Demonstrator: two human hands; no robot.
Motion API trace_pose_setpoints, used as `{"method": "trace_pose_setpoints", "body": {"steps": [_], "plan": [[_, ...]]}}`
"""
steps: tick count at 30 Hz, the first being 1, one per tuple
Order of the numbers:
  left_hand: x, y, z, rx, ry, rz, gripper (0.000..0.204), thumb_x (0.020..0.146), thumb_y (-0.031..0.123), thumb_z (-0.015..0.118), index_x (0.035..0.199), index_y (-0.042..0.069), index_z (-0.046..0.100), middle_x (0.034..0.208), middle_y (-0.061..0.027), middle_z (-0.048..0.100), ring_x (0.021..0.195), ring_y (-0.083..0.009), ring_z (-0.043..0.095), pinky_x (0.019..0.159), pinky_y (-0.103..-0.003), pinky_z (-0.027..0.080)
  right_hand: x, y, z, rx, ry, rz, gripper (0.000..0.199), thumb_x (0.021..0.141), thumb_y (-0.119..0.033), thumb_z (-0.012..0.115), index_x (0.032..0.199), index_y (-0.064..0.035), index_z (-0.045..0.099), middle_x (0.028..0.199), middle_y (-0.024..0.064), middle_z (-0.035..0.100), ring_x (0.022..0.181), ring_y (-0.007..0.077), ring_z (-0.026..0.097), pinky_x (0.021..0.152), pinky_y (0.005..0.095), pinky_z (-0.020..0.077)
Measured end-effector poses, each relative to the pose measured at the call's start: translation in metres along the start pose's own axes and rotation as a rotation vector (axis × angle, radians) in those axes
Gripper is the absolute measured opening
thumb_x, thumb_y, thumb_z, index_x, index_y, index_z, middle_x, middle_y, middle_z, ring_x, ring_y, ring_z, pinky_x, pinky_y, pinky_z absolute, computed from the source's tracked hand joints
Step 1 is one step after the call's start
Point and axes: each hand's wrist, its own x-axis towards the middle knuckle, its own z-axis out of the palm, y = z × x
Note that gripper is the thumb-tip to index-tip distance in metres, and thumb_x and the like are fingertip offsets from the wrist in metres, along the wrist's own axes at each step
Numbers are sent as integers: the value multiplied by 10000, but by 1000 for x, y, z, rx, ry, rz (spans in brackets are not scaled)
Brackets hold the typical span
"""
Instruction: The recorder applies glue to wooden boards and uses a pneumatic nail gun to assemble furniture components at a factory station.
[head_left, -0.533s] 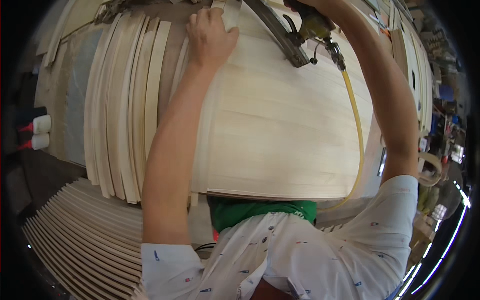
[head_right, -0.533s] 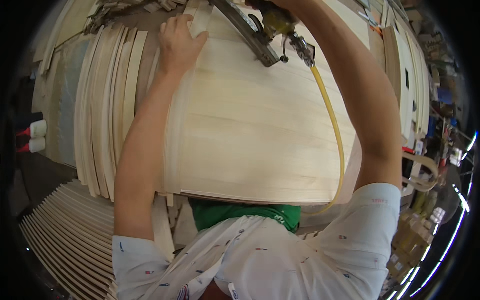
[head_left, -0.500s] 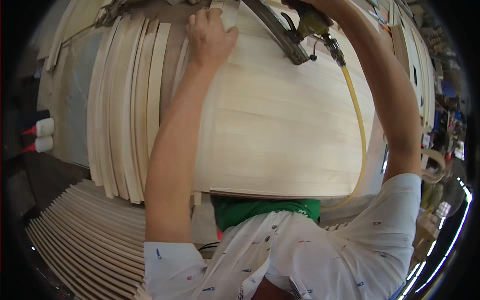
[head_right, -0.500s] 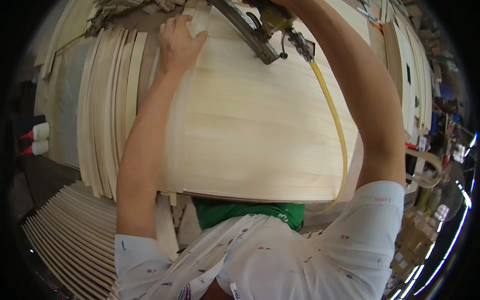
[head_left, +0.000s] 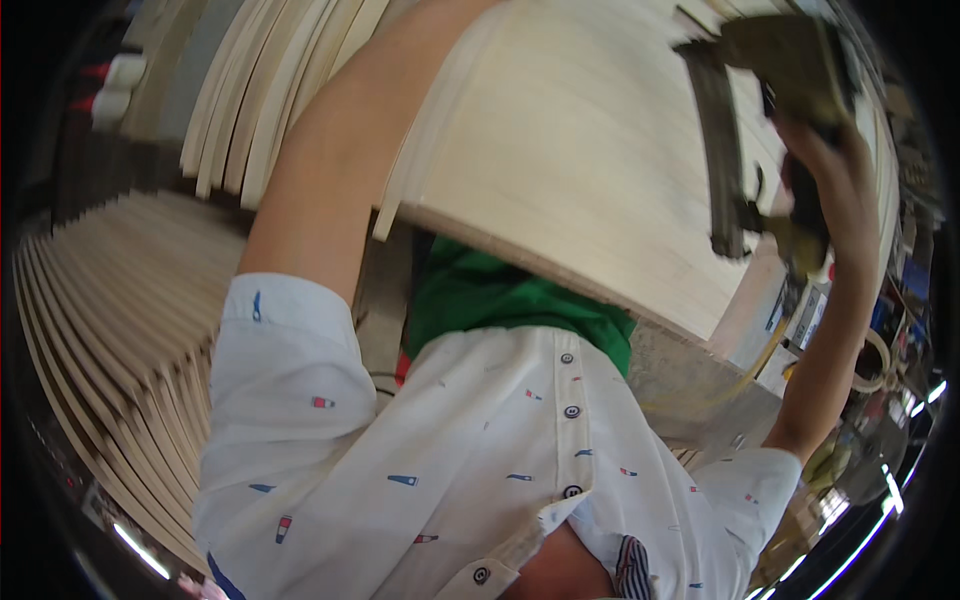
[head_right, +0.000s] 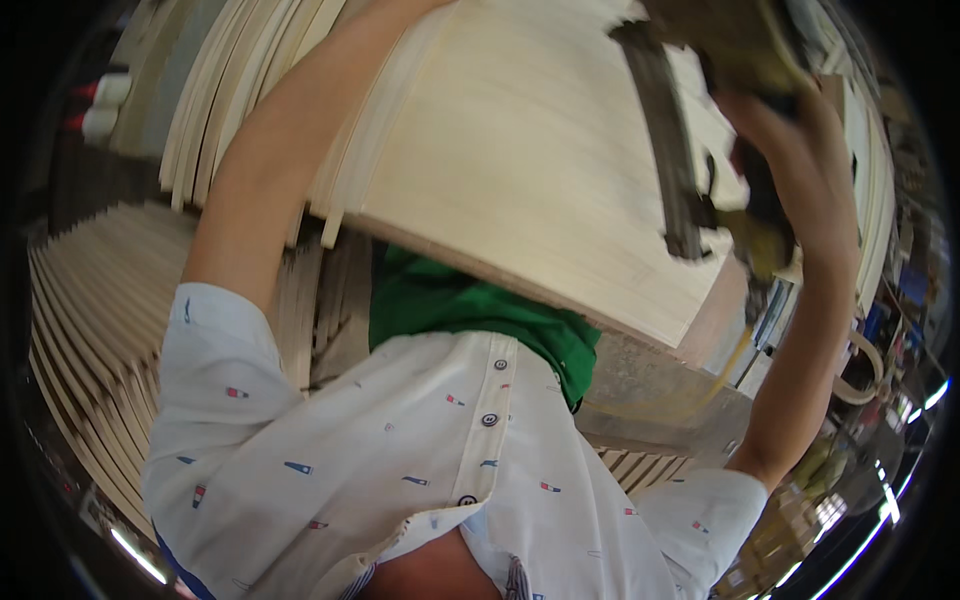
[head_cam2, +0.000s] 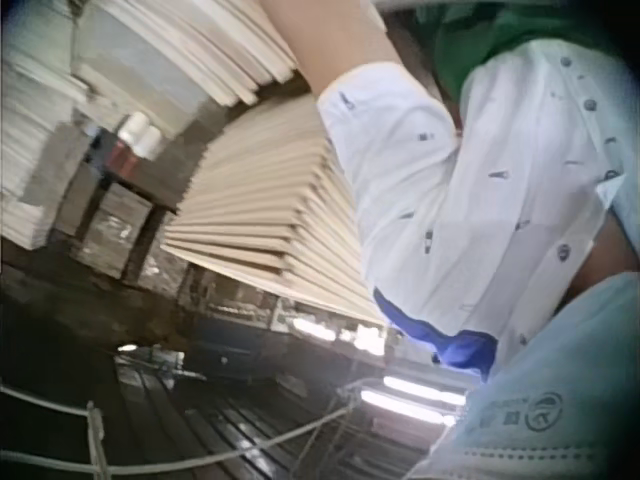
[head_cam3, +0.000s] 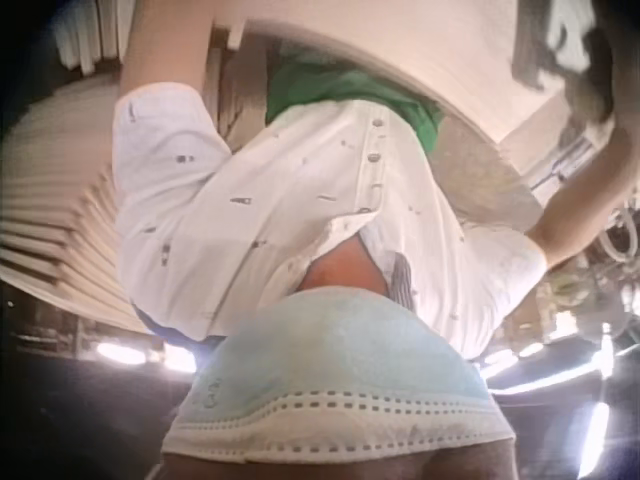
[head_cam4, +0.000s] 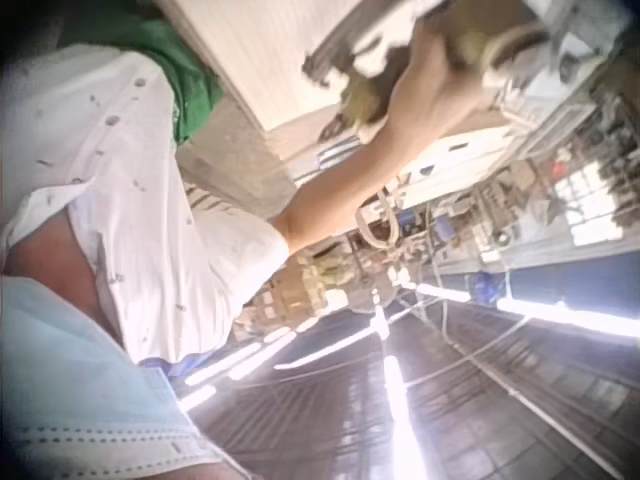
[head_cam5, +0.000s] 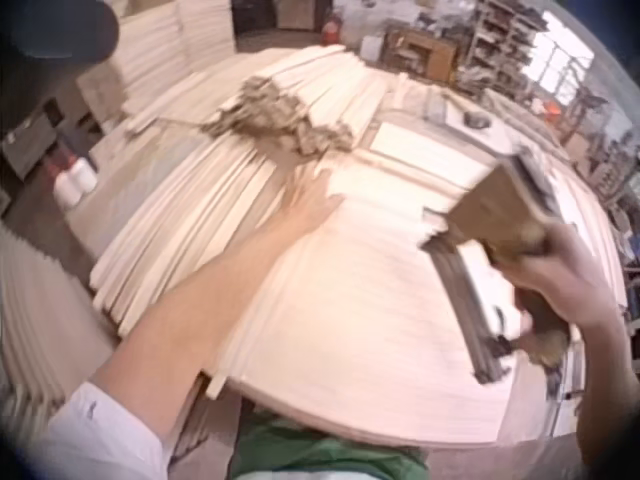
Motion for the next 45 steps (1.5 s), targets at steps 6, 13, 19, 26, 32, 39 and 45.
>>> {"method": "trace_pose_setpoints", "body": {"steps": [6,13,19,26,32,39,45], "plan": [[-65,-46,-1,34,-32,75,486,791,194,663,1223,7,542,1328,-250,447,1267,-374,375,1074,-436,299,-112,38,11,133,-23,197,222,819,-149,651,903,48,593,630,51,565,530,108,519,504,252,412],[-200,-20,-97,10,-42,335,351,818,186,648,1115,3,611,1272,-225,510,1193,-360,453,1026,-447,347,-153,53,26,187,16,230,217,793,-133,684,826,44,564,628,66,590,529,112,540,495,255,418],[-215,-14,-92,66,-118,366,293,853,172,611,1123,67,659,1316,-128,528,1279,-323,404,1057,-410,343,-153,44,35,237,-37,216,223,781,-130,681,841,46,558,615,45,574,527,91,536,491,243,412],[-177,-29,-44,143,-10,466,264,873,166,599,1115,81,663,1261,-90,575,1245,-309,447,1042,-409,358,-155,47,34,246,-23,276,225,774,-119,675,862,52,557,627,48,576,528,93,536,494,241,413],[-165,-25,-48,118,-7,479,266,868,173,610,1108,65,654,1232,-89,592,1206,-288,485,1011,-406,384,-156,62,33,224,31,347,236,770,-129,680,860,53,560,626,53,577,531,99,536,500,247,414],[-154,-19,-48,49,45,605,194,807,78,614,970,-13,667,1093,-180,628,1097,-347,534,995,-432,385,-161,60,37,216,2,359,238,771,-136,685,846,56,566,629,55,584,537,99,531,509,250,412],[-163,-20,-53,-6,77,561,150,795,56,610,905,-30,667,1048,-177,644,1040,-344,562,950,-426,419,-163,66,38,250,5,372,224,773,-122,689,846,51,567,630,53,584,545,98,534,509,243,409]]}}
